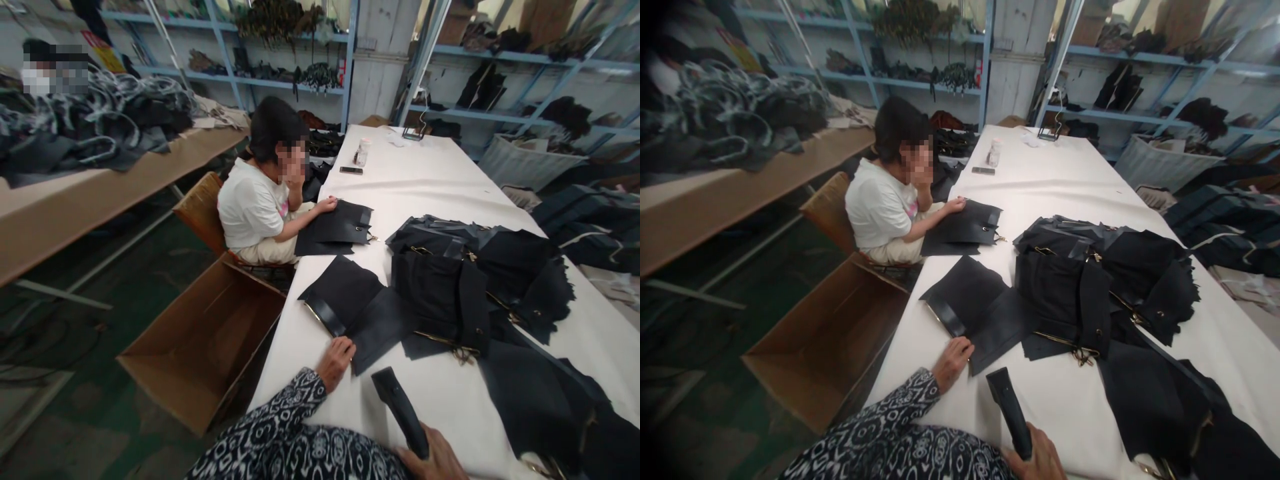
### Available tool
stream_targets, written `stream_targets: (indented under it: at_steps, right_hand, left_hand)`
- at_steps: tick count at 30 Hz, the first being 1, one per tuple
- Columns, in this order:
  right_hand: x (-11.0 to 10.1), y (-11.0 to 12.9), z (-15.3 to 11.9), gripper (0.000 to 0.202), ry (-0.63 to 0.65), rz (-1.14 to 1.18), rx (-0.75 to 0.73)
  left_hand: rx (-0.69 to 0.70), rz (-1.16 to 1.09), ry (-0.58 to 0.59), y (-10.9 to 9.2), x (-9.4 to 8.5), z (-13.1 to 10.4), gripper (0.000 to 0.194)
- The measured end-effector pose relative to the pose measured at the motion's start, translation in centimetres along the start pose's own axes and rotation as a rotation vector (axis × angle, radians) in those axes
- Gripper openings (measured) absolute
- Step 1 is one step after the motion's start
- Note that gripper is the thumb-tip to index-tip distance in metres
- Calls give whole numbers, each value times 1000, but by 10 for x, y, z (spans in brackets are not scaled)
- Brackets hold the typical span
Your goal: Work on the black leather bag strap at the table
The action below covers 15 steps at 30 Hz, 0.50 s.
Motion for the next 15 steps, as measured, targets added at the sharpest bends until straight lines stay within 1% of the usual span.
stream_targets:
  at_steps: [5, 9, 12, 15]
  right_hand:
    - [12, 10, 17, 45, 2, -61, -30]
    - [17, 21, 24, 45, 31, -63, -39]
    - [13, 27, 28, 45, 14, -56, -46]
    - [3, 31, 26, 38, -13, -33, -48]
  left_hand:
    - [-46, -36, -38, 3, 3, -2, 24]
    - [-60, -63, -49, 5, 2, -2, 23]
    - [-63, -86, -51, 5, 1, -1, 22]
    - [-57, -106, -44, 2, -1, -2, 23]
Point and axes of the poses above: each hand's wrist, its own z-axis towards the middle knuckle, its own x-axis out of the palm, y = z × x, the point moved 4 cm from there along z, towards the middle knuckle, and after that the axes turned 7 degrees about x, right-handed, at the moved point
